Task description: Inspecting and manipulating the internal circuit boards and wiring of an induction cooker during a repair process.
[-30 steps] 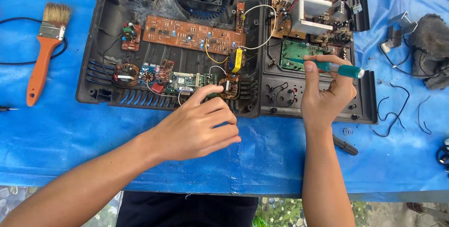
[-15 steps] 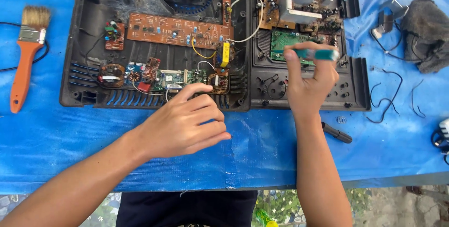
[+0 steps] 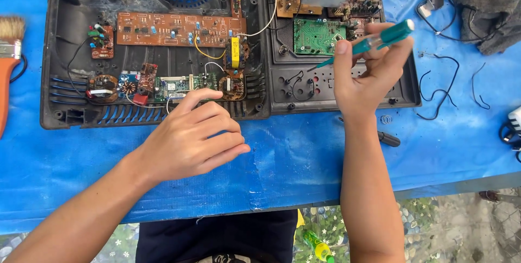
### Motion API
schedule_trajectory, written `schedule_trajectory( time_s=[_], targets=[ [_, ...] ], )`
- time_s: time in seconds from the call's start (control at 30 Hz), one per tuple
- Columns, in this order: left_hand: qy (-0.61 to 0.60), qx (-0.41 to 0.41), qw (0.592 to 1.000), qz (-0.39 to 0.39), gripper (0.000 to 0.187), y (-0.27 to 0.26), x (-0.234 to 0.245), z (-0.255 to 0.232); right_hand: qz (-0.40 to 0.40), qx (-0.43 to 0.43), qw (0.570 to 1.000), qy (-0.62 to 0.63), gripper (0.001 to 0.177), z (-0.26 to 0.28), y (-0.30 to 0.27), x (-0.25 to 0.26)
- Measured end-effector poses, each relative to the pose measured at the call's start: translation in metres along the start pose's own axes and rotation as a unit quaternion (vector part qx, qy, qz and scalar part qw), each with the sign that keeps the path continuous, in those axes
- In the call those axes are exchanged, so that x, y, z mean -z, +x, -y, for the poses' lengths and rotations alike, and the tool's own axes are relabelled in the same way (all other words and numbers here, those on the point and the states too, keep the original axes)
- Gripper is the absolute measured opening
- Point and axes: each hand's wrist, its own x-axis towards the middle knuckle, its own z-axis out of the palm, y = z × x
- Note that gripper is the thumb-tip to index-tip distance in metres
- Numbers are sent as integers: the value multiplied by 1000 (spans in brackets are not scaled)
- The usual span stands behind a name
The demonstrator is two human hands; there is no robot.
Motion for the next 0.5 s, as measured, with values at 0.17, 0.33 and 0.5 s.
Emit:
schedule_trajectory(
  time_s=[0.17, 0.33, 0.5],
  targets=[
    [-1, -3, 1000, -7, 15, -1, 1, 2, 53, 22, 997, -55, 15, -6, 3, 0],
    [4, 0, 1000, -8, 17, 0, 5, 1, 62, 32, 995, -68, 16, -9, 1, 0],
    [-3, 1, 1000, -15, 19, -2, 6, 0, 127, -17, 987, -93, 21, -5, 2, -4]
  ],
)
